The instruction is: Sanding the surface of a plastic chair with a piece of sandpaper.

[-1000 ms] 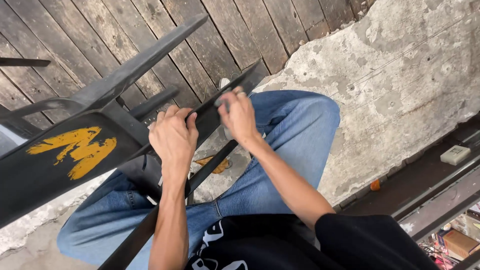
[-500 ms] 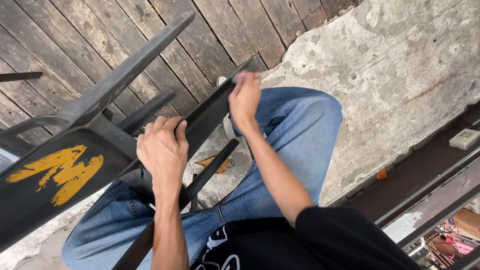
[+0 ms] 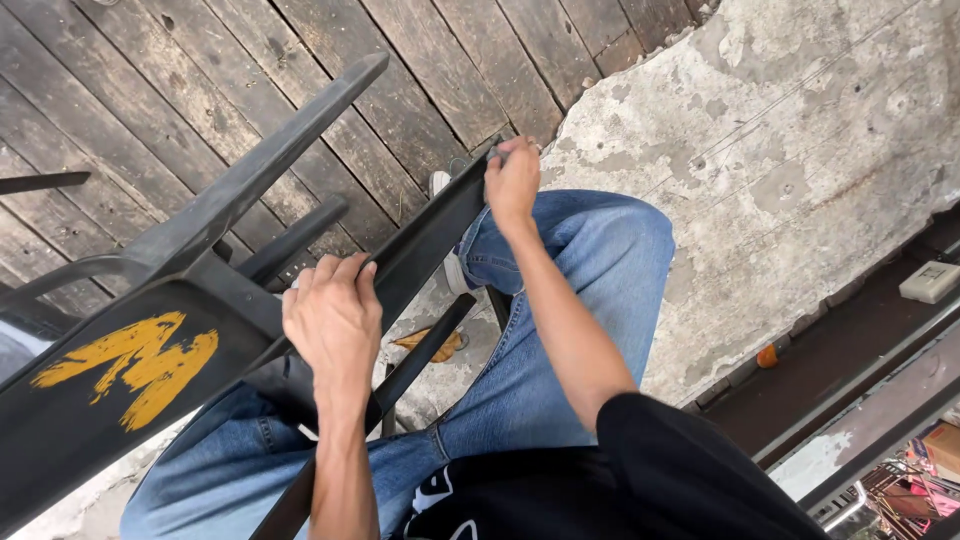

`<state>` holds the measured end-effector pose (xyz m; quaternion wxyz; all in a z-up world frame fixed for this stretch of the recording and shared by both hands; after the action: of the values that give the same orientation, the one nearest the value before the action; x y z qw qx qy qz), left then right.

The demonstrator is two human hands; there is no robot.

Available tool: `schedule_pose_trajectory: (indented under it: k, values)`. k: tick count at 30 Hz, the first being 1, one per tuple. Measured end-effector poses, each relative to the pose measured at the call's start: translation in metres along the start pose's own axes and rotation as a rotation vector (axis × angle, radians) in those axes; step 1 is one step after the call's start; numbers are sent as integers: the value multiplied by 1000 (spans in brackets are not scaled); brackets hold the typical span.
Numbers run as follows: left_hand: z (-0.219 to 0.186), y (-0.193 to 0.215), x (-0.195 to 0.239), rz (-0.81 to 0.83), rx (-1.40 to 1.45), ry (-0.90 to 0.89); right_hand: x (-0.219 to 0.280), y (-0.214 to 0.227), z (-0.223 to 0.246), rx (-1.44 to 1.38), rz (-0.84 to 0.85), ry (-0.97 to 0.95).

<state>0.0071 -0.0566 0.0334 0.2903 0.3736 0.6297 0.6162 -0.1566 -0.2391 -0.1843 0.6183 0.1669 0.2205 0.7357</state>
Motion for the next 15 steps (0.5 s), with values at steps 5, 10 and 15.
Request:
schedule_pose_trajectory:
  k: [5, 10, 15]
  values:
    - [-2, 2, -7, 7, 7, 41, 30, 2, 38, -30, -104, 133]
    - [0, 41, -9, -48, 604, 206, 149, 21, 199, -461, 248, 137]
    - [10, 115, 107, -590, 668, 323, 180, 25, 189, -676, 379, 144]
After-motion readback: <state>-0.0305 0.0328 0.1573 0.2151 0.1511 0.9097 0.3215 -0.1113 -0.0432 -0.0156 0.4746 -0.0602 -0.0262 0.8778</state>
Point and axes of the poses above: each hand's wrist, its own x-axis away from the middle knuckle, its own y-axis out of the back of the hand, z = x × y, the point moved 1 cm from there along -x, towards the middle knuckle, and after that the axes turned 15 degrees about -x, right-handed, at the moved point
